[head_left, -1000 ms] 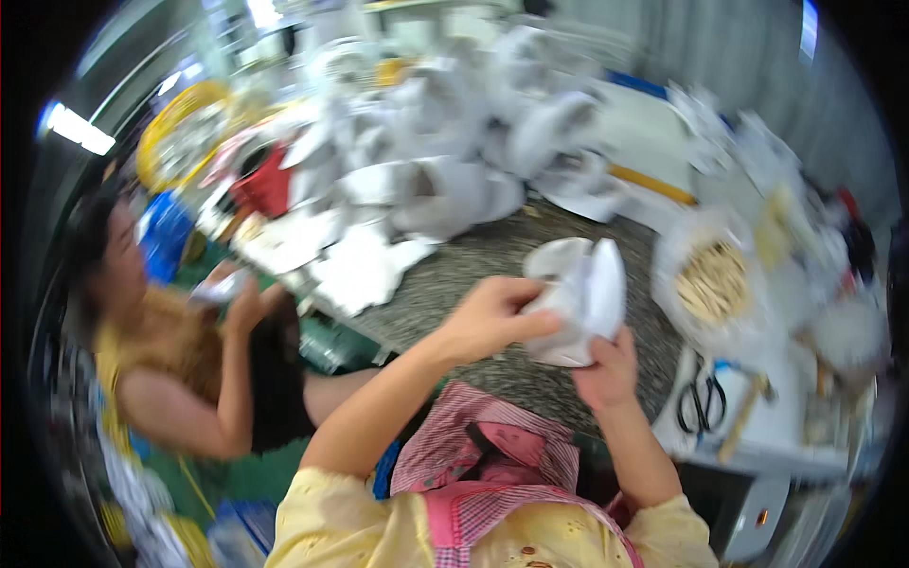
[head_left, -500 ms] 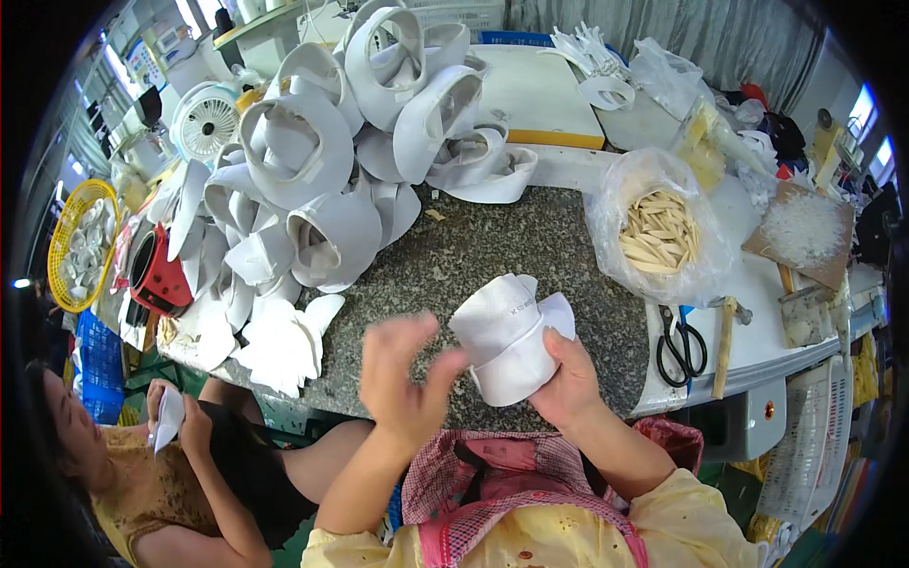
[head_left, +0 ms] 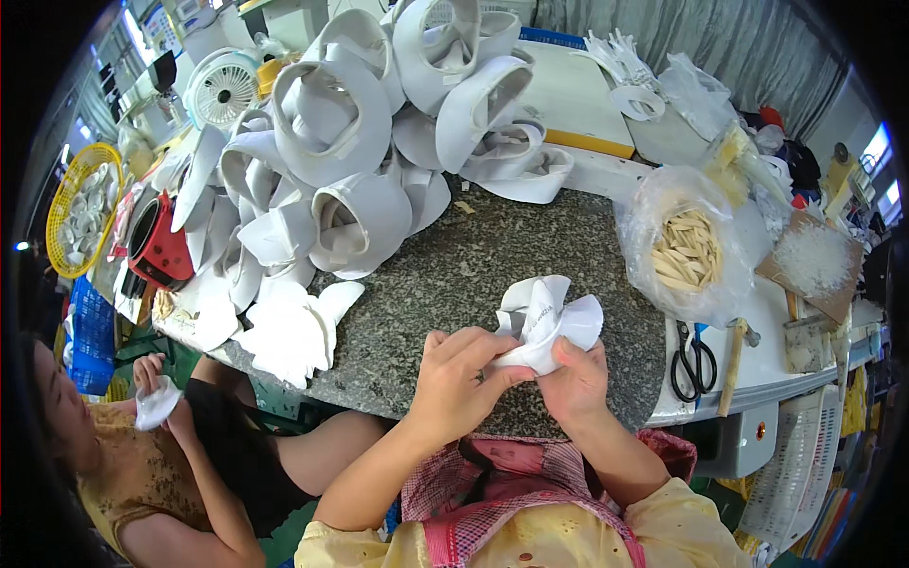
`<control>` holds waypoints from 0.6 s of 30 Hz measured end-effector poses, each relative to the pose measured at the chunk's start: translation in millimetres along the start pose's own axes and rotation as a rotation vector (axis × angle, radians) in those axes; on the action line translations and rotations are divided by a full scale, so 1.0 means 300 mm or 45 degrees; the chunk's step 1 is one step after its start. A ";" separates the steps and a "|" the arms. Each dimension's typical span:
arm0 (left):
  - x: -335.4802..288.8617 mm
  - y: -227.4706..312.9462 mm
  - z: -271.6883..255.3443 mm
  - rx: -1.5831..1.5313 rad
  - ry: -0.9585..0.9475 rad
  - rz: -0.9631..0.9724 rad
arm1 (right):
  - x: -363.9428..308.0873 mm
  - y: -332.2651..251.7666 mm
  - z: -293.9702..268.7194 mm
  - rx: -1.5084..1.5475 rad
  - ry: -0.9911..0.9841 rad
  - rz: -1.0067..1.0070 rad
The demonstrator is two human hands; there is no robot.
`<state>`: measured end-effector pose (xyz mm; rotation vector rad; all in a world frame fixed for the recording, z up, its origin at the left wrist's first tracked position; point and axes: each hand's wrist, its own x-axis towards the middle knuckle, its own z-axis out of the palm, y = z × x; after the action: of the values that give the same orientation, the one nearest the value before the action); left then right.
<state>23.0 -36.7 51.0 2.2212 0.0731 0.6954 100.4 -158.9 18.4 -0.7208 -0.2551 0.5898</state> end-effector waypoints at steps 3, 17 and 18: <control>0.018 -0.001 -0.013 0.063 -0.053 0.028 | 0.024 0.017 -0.057 -0.185 -0.079 -0.101; -0.048 -0.066 0.072 -0.096 0.044 0.185 | 0.030 0.041 -0.210 -0.192 0.056 0.033; -0.065 -0.064 0.090 -0.082 0.103 0.162 | 0.033 0.039 -0.212 -0.212 0.084 0.038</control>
<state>23.1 -47.0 14.1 2.1501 -0.0505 0.8454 129.9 -180.7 -35.9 -0.9045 -0.2346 0.5768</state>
